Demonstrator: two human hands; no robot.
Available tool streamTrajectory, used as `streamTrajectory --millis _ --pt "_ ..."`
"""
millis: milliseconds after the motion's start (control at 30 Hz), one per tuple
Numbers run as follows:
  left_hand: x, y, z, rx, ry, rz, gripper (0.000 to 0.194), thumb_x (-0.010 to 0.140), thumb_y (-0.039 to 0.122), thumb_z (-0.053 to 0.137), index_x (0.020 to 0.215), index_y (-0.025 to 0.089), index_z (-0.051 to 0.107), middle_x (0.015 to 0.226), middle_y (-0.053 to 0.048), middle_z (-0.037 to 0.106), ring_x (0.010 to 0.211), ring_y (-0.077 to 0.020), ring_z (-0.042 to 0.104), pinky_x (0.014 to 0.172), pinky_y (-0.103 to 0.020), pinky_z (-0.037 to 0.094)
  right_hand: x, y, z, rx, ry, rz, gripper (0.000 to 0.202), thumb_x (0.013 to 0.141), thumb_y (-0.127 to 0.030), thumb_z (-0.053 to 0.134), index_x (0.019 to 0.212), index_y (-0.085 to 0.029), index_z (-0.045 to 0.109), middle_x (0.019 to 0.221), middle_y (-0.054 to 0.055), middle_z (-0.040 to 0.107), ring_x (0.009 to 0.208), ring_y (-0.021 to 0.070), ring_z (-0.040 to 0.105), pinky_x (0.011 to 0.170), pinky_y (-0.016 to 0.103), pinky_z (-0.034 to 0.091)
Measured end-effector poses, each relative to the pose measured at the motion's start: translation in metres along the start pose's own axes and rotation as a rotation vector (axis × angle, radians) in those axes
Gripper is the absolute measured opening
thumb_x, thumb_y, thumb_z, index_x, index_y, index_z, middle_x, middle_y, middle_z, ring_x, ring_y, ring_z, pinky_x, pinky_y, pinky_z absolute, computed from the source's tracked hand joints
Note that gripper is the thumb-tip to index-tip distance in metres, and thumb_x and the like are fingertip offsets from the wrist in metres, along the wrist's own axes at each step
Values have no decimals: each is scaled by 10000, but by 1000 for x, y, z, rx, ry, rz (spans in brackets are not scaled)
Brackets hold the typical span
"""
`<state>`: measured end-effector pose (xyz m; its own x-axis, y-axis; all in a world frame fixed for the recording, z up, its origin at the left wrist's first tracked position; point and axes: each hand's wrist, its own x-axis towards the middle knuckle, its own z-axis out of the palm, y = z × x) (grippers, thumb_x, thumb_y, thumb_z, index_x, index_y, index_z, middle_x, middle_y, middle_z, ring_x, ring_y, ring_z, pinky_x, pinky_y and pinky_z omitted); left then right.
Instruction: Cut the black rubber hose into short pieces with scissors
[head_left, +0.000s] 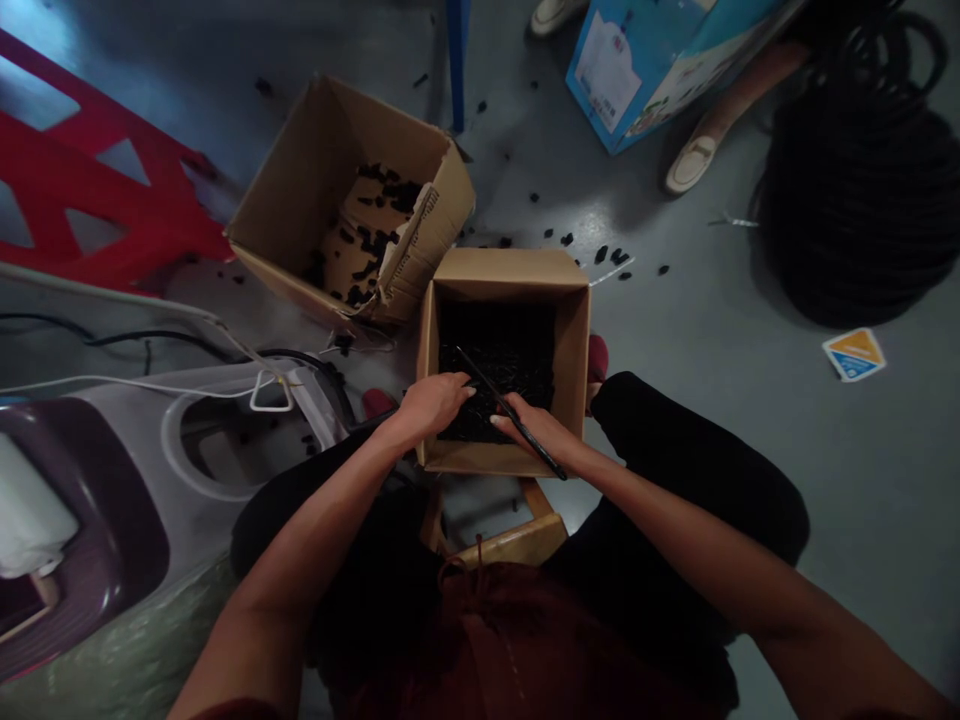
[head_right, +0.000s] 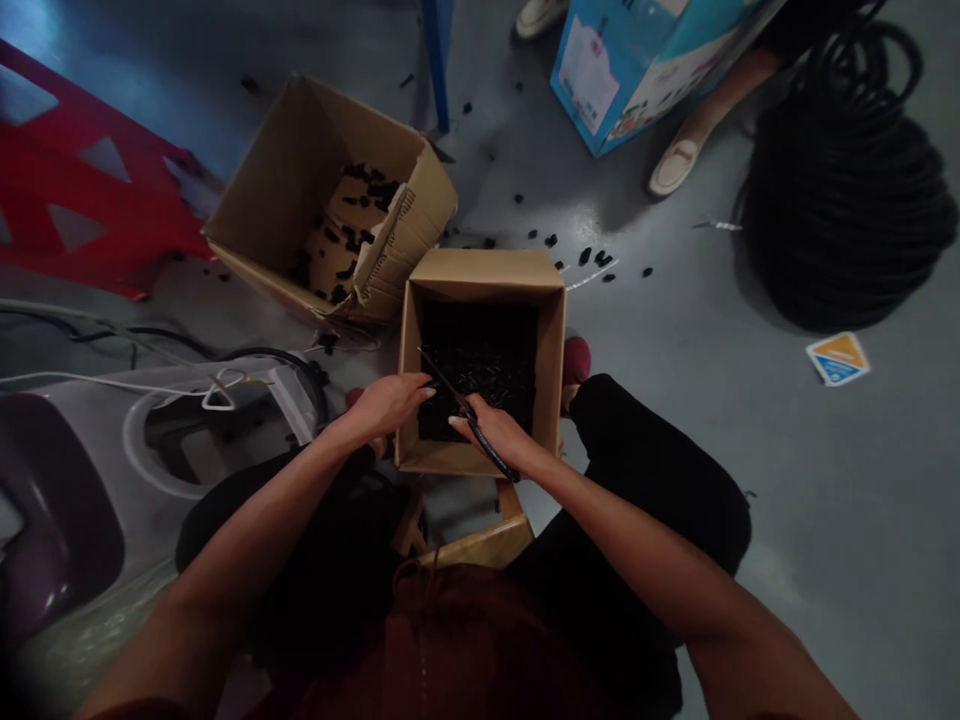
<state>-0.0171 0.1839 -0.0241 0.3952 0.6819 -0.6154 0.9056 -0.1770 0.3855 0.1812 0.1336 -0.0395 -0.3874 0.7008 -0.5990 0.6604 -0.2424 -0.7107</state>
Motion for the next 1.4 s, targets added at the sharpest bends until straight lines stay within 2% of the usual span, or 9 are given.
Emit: streamTrajectory --millis 300,433,533,633,767,967,1133,1267,1400 --pt "-4 3 -5 -110 11 14 368 931 302 368 1179 141 586 1178 -138 646 1112 -246 599 956 -352 440 -2 -4 -6 69 20 -20 224 872 -431 459 822 -215 489 696 -3 573 659 156 565 600 262 417" --pt "-1 2 -5 -316 63 44 421 917 267 369 1279 122 526 1298 -129 579 1212 -210 531 1041 -341 388 4 0 -3 339 88 73 277 834 -488 480 877 -214 477 593 -63 466 481 102 463 457 223 403" --pt "-2 8 -7 -467 42 59 496 878 248 420 1359 130 450 1364 -120 524 1254 -204 491 1070 -358 361 12 -1 -6 611 139 84 364 770 -513 560 951 -220 443 637 -72 482 503 101 497 486 242 467" --pt "-4 16 -9 -647 -30 35 612 846 236 460 1436 131 335 1280 -135 590 1077 -207 603 941 -362 464 19 -7 -14 733 187 -4 415 709 -463 648 972 -228 430 751 -48 547 641 121 574 615 278 509" --pt "-6 21 -8 -798 -91 8 656 836 243 479 1451 119 288 1154 -135 650 803 -166 642 734 -312 517 21 -18 -21 760 193 -59 422 676 -405 676 970 -233 427 777 -46 559 629 115 563 599 274 484" --pt "-6 15 -11 -498 25 80 345 852 318 481 1131 161 609 1062 -80 670 963 -195 612 851 -302 460 23 -24 -34 734 275 -12 398 675 -379 652 964 -237 420 748 -55 528 582 107 549 570 274 488" --pt "-10 13 -23 -512 77 85 329 880 359 415 1024 148 621 843 -31 644 774 -150 581 709 -252 433 27 -18 -38 788 334 -16 415 706 -413 645 1006 -242 414 769 -46 525 620 115 569 606 283 501" --pt "-9 3 -36 -614 221 1 315 879 381 396 877 146 607 686 7 545 627 -114 487 595 -230 379 26 -13 -32 756 371 -30 394 764 -476 586 1016 -231 408 821 -13 560 706 135 594 670 303 502" --pt "-6 -9 -43 -645 308 -18 305 866 395 411 820 153 590 678 8 525 607 -108 460 586 -233 367 19 -13 -19 582 301 -12 381 793 -488 557 1026 -220 419 846 4 576 740 153 600 702 321 484"
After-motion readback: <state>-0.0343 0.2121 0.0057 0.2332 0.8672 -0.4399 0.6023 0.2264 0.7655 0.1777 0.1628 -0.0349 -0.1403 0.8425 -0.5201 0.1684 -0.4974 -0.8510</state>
